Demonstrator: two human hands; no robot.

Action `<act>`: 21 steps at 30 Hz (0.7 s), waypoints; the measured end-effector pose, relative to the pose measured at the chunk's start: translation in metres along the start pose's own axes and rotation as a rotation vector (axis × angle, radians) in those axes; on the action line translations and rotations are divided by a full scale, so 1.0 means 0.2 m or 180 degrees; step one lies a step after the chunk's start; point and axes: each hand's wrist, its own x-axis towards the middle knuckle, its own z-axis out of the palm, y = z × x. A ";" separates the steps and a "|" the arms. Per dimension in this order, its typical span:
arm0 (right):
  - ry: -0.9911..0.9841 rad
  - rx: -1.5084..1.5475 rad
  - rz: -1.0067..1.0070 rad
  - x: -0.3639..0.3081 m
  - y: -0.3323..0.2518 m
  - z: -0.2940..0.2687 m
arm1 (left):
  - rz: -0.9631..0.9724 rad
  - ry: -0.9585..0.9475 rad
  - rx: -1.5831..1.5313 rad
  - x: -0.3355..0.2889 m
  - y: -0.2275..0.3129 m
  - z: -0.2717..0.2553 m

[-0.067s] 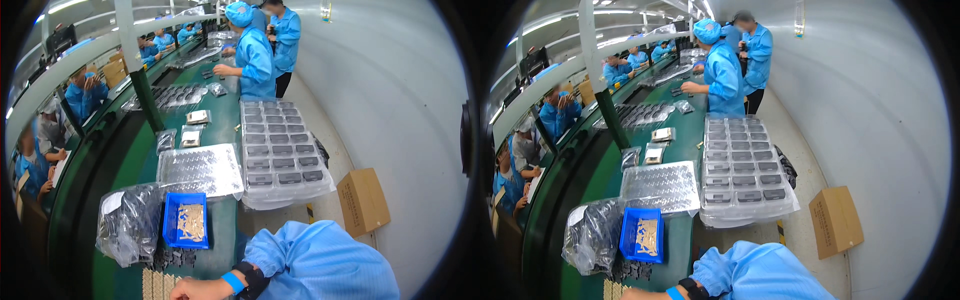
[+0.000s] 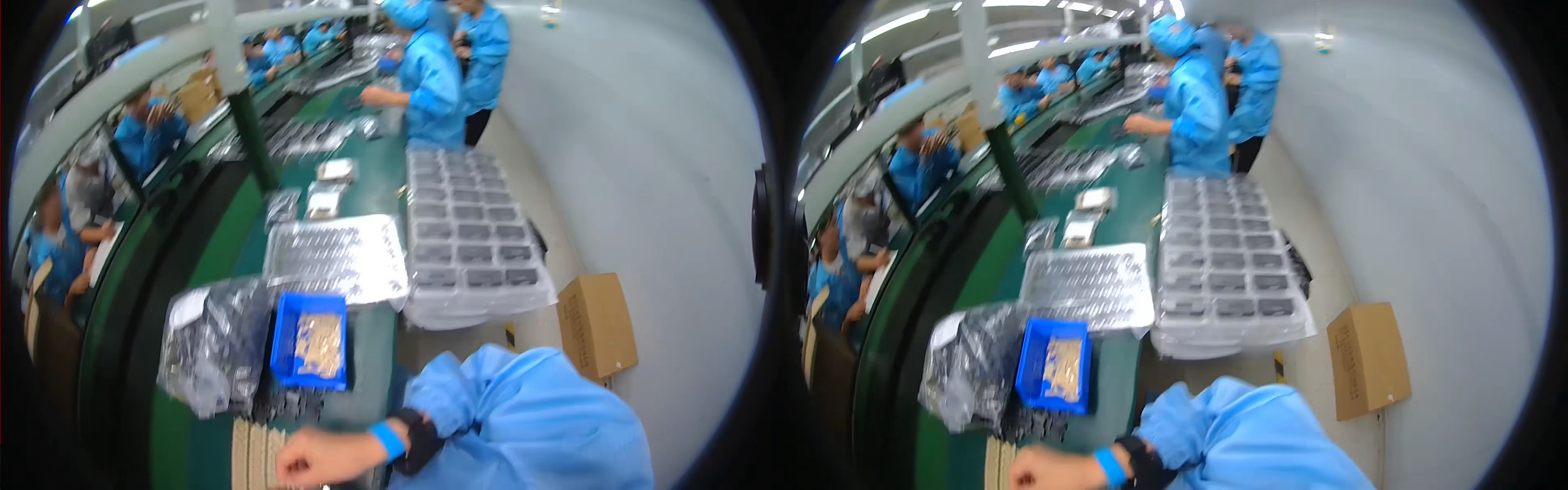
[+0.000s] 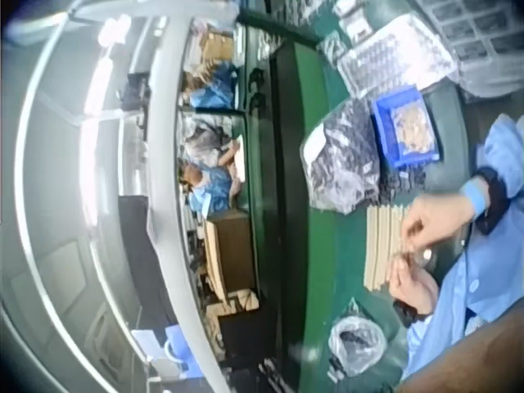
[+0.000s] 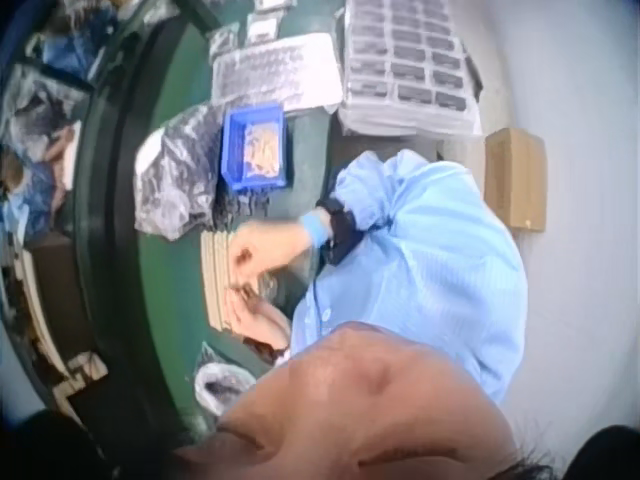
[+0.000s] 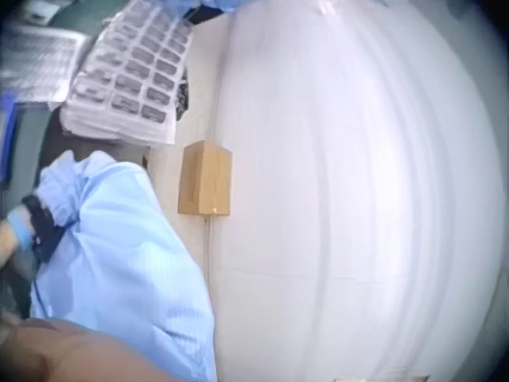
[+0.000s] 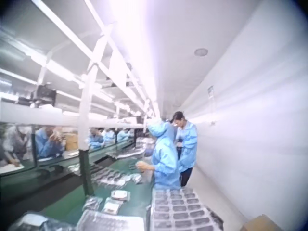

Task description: Assembling small metallic pins into black plastic housings on a factory assembly line.

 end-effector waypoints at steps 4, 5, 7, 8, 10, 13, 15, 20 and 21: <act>0.1167 -0.1315 -0.0799 0.02 -0.13 -0.32 | 0.0522 -0.0179 0.0514 0.07 -0.02 -0.06; 0.0932 -0.1861 -0.0586 0.03 -0.16 -0.42 | 0.0830 -0.0363 0.0887 0.10 -0.03 -0.09; 0.1319 -0.3032 -0.0829 0.03 -0.17 -0.59 | 0.1373 -0.0448 0.1049 0.12 -0.07 -0.03; 0.1221 -0.3575 -0.0686 0.05 -0.15 -0.63 | 0.1409 -0.0422 0.1315 0.10 -0.04 -0.02; 0.1179 -0.4184 -0.0818 0.10 -0.07 -0.70 | 0.1840 -0.0337 0.1754 0.09 -0.03 -0.01; 0.1123 -0.4561 -0.0777 0.10 -0.07 -0.76 | 0.2590 -0.0448 0.2511 0.09 -0.02 0.01; 0.1045 -0.4608 -0.0605 0.07 -0.07 -0.72 | 0.3715 -0.1058 0.2951 0.13 -0.02 0.01; 0.0242 -0.2188 -0.0296 0.01 -0.12 -0.46 | 0.4197 -0.1425 0.3305 0.13 -0.04 0.02; -0.0164 -0.1262 0.0119 0.00 -0.14 -0.41 | 0.4258 -0.1417 0.3390 0.13 -0.05 0.02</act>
